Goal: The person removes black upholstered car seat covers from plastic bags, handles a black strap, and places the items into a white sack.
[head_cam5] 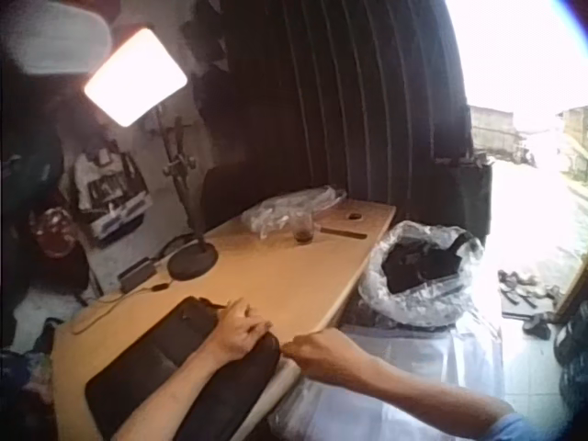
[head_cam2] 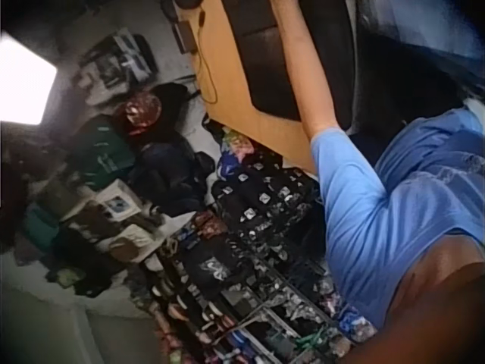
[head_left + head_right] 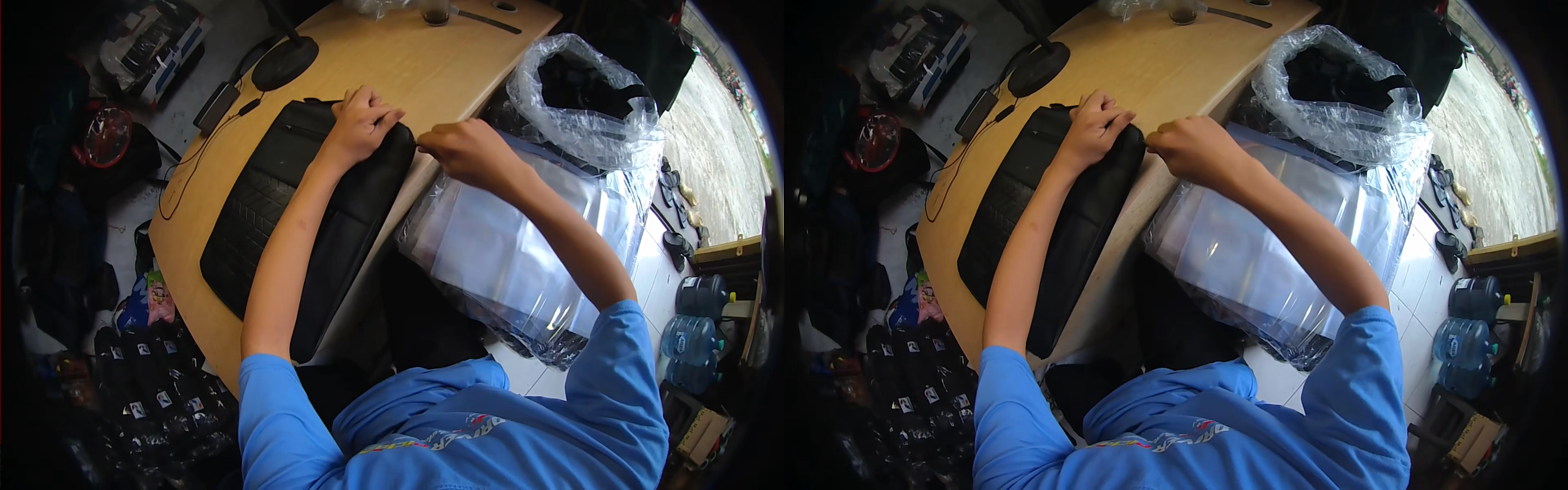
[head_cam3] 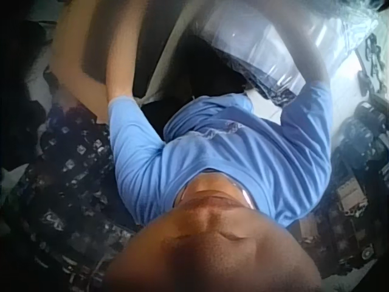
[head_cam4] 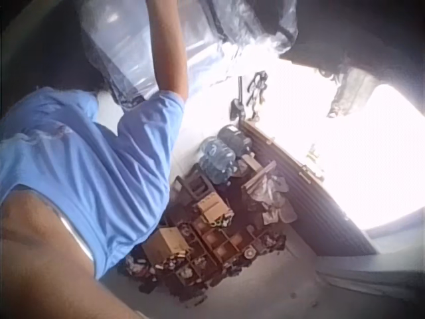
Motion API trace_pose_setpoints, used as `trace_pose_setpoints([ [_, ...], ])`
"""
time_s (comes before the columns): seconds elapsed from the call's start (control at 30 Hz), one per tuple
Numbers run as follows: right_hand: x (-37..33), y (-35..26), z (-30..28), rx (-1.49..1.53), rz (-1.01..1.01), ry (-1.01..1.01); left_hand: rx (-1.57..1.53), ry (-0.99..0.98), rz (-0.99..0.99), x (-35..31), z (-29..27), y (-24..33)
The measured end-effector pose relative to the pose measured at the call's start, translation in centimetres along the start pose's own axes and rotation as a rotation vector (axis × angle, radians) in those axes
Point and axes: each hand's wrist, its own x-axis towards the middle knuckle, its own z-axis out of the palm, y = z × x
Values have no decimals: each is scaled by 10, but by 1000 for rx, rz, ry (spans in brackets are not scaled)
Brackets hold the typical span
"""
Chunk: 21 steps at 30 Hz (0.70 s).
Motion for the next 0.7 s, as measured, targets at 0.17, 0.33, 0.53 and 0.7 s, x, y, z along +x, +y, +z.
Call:
trace_pose_setpoints([
  [0.17,-23,-38,26,51,-26,48,161,133,119,15,17,-22],
  [0.33,-32,-103,44,165,-67,3,396,153,-30,22,-5,-38],
  [0.53,-50,-120,51,213,68,104,426,-170,-249,-55,2,48],
  [0.7,-76,-170,59,252,-126,9,463,-187,-175,-51,-9,51],
])
